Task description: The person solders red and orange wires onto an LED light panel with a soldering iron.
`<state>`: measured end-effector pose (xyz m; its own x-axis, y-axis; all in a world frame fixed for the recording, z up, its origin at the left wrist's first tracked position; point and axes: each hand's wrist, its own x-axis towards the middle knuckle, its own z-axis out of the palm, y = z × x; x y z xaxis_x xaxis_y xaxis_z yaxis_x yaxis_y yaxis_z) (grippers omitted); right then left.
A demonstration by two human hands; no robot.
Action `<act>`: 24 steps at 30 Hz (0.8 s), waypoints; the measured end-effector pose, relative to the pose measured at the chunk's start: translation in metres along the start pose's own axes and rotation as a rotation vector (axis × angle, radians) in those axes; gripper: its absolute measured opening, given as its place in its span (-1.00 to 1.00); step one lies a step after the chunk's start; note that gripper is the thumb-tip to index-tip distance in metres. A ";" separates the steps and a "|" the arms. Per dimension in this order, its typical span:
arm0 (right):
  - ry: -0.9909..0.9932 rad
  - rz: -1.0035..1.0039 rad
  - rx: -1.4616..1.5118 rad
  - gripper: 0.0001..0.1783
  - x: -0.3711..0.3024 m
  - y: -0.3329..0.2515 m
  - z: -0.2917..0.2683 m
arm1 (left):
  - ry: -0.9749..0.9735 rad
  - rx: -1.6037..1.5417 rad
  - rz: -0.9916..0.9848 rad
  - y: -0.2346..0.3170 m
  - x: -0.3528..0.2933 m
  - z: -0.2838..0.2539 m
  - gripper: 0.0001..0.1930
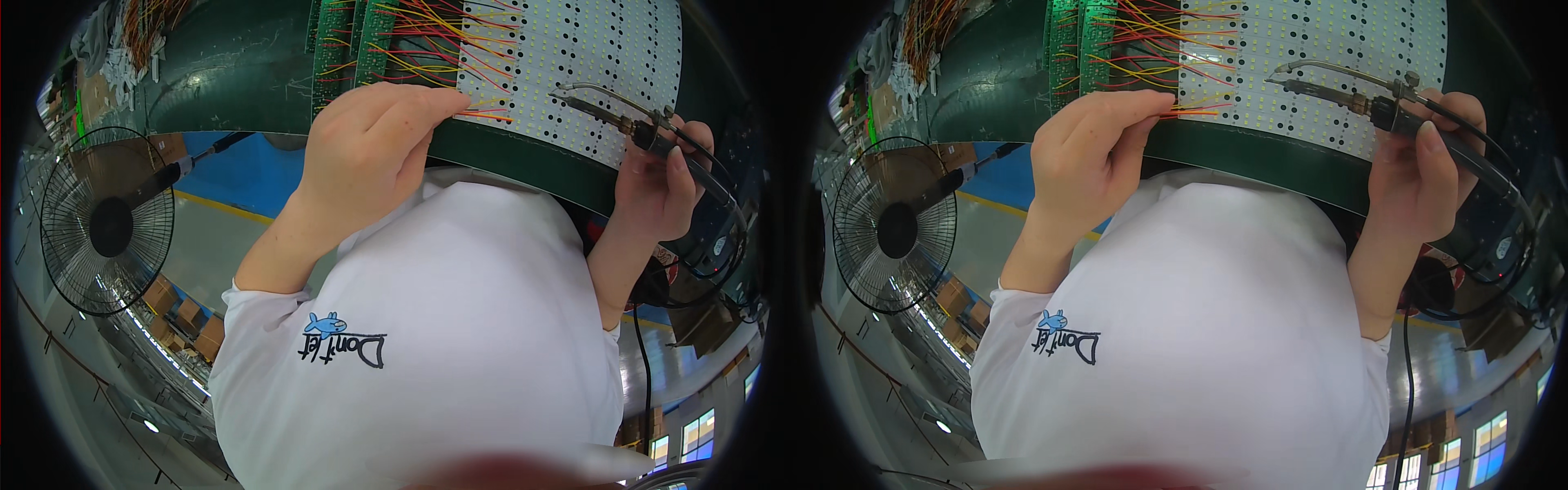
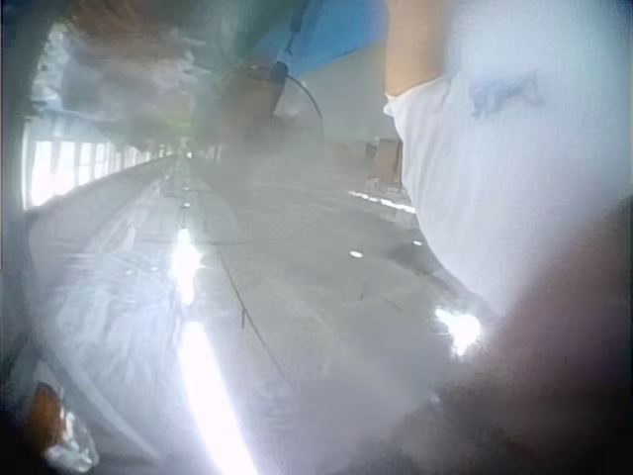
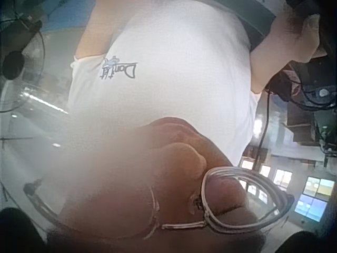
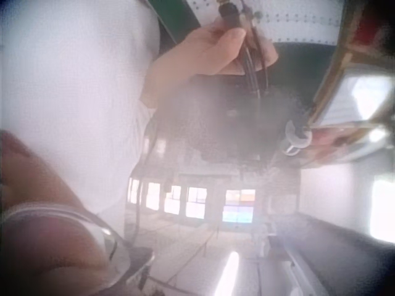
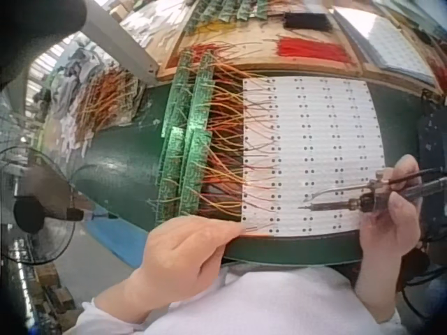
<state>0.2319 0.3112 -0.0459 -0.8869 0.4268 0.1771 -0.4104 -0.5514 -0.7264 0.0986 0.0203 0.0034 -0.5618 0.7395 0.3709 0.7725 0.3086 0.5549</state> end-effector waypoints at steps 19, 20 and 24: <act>0.077 -0.028 -0.382 -0.70 0.000 -0.001 0.029 | -0.081 -0.271 -0.258 0.009 0.010 0.020 -0.85; 0.076 -0.023 -0.385 -0.70 0.000 -0.001 0.029 | -0.079 -0.275 -0.263 0.008 0.011 0.021 -0.85; 0.069 -0.005 -0.448 -0.69 -0.002 0.000 0.037 | -0.067 -0.207 -0.213 0.003 0.009 0.024 -0.86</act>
<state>0.2257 0.2837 -0.0219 -0.8628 0.4836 0.1474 -0.2684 -0.1910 -0.9442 0.1028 0.0422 -0.0091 -0.6787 0.7110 0.1842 0.5592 0.3377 0.7571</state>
